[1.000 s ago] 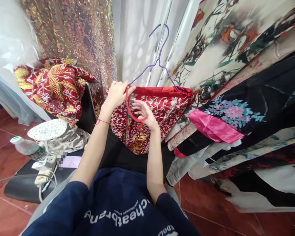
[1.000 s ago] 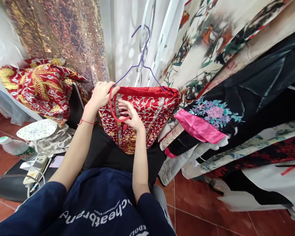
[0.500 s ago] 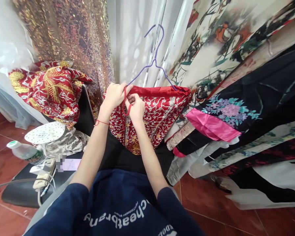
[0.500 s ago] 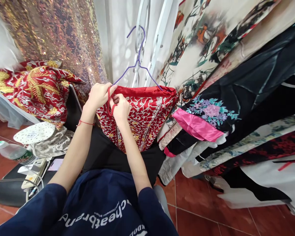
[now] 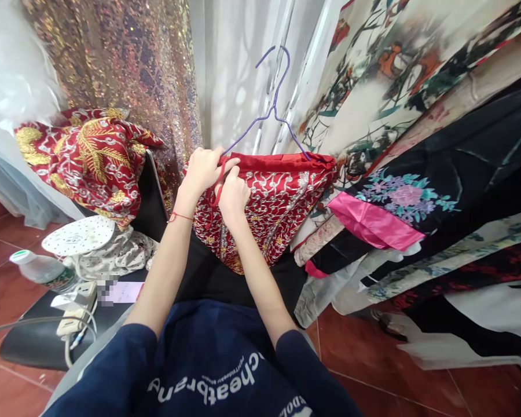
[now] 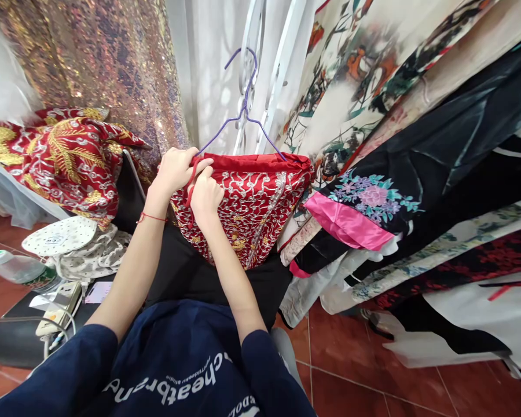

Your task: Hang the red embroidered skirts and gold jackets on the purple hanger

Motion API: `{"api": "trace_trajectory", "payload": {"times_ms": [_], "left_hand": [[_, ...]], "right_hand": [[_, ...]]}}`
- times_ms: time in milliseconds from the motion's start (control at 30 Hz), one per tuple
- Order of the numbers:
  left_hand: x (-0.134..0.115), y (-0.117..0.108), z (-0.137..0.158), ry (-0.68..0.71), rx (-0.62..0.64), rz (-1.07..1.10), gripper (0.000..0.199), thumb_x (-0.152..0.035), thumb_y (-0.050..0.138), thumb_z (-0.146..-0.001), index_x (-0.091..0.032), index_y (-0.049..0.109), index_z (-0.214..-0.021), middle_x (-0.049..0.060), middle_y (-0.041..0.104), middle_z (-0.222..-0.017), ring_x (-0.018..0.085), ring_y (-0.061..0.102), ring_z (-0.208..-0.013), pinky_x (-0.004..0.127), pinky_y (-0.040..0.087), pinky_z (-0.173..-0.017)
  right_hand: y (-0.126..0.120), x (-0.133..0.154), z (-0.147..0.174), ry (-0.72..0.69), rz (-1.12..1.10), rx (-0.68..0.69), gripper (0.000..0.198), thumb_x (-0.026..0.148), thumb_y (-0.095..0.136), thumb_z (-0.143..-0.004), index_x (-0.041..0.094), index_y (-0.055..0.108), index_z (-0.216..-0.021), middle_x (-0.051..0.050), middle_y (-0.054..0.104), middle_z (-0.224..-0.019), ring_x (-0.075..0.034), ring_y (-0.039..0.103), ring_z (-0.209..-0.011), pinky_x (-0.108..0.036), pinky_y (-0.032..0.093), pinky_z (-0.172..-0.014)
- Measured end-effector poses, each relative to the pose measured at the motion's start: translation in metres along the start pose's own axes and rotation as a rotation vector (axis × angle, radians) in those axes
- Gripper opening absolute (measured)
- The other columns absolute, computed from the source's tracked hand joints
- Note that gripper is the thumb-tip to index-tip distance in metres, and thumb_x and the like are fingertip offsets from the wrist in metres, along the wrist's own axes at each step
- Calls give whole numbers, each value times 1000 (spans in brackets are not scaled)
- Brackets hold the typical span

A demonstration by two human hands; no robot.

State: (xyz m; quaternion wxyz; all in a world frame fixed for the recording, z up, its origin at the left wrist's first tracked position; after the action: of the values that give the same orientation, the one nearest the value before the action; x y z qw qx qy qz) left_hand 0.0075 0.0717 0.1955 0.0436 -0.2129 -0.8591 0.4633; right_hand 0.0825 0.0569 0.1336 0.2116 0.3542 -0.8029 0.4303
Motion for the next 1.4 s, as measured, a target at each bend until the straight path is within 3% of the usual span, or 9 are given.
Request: {"api": "trace_trajectory", "payload": {"times_ms": [133, 267, 333, 400, 633, 867, 1100, 1267, 1400], "left_hand": [[2, 2, -2, -41, -9, -37, 59, -65, 31, -101, -17, 66, -96, 15, 69, -83, 32, 64, -88, 42, 42, -85], [1, 2, 0, -78, -2, -54, 60, -65, 32, -100, -17, 66, -99, 15, 69, -85, 32, 64, -89, 40, 42, -82], [0, 2, 1, -83, 8, -58, 58, -65, 34, -100, -17, 66, -100, 16, 70, -86, 32, 64, -89, 40, 42, -81], [-1, 2, 1, -79, 13, -51, 56, -64, 36, -100, -17, 66, -100, 16, 70, -86, 32, 64, -89, 40, 42, -81], [-6, 6, 5, -90, 25, -88, 55, -61, 36, -101, -15, 67, -105, 17, 71, -91, 33, 66, -92, 39, 42, -82], [-5, 4, 3, -121, 20, -114, 62, -64, 32, -102, -14, 69, -106, 18, 72, -92, 32, 66, -92, 36, 39, -81], [5, -5, -1, -247, -67, -71, 63, -71, 39, -96, -18, 73, -87, 15, 71, -80, 31, 66, -84, 34, 34, -71], [8, 13, -5, -293, -101, -15, 60, -66, 38, -99, -18, 74, -88, 16, 71, -83, 32, 65, -88, 35, 35, -74], [9, 17, -6, -316, -121, 15, 59, -66, 40, -98, -18, 73, -88, 15, 71, -84, 33, 64, -90, 36, 36, -77]], "right_hand": [[-18, -9, 1, 171, 14, -49, 4, 22, 53, -92, 20, 57, -91, -6, 65, -71, -29, 70, -82, -48, 55, -87], [-6, -17, 5, 255, -515, 158, 33, 30, 50, -97, 23, 46, -65, 7, 43, -47, -10, 44, -44, -24, 46, -54], [3, -20, 12, 317, -768, 252, 39, 34, 51, -97, 23, 42, -60, 11, 33, -41, -6, 28, -36, -20, 32, -42], [5, -23, 20, 343, -865, 265, 40, 34, 55, -95, 23, 42, -59, 12, 33, -38, -5, 27, -33, -19, 26, -38], [9, -32, 46, 419, -990, 152, 35, 21, 50, -93, 21, 47, -59, 11, 39, -37, -4, 32, -28, -19, 23, -35], [13, -34, 30, 465, -1021, 190, 39, 24, 54, -91, 22, 44, -53, 11, 33, -34, -5, 27, -28, -21, 23, -34], [16, -22, 15, 333, -1004, 138, 33, 29, 55, -93, 21, 50, -62, 11, 40, -39, -5, 33, -34, -19, 30, -41], [21, -49, 28, 373, -904, 41, 33, 26, 53, -93, 22, 45, -60, 11, 41, -41, -5, 37, -39, -18, 31, -45], [39, -77, 60, 441, -832, 61, 35, 25, 54, -90, 22, 43, -57, 10, 41, -40, -6, 37, -38, -19, 30, -44]]}}
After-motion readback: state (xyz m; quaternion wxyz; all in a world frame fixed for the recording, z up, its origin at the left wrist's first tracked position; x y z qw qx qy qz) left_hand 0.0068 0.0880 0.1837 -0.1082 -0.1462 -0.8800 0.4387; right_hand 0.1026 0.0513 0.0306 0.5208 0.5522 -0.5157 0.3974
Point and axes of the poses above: each hand's wrist, its own z-axis away from the middle knuckle, its own y-axis out of the palm, x = y × z, the point moved 10 cm from there along -z, towards the middle knuckle
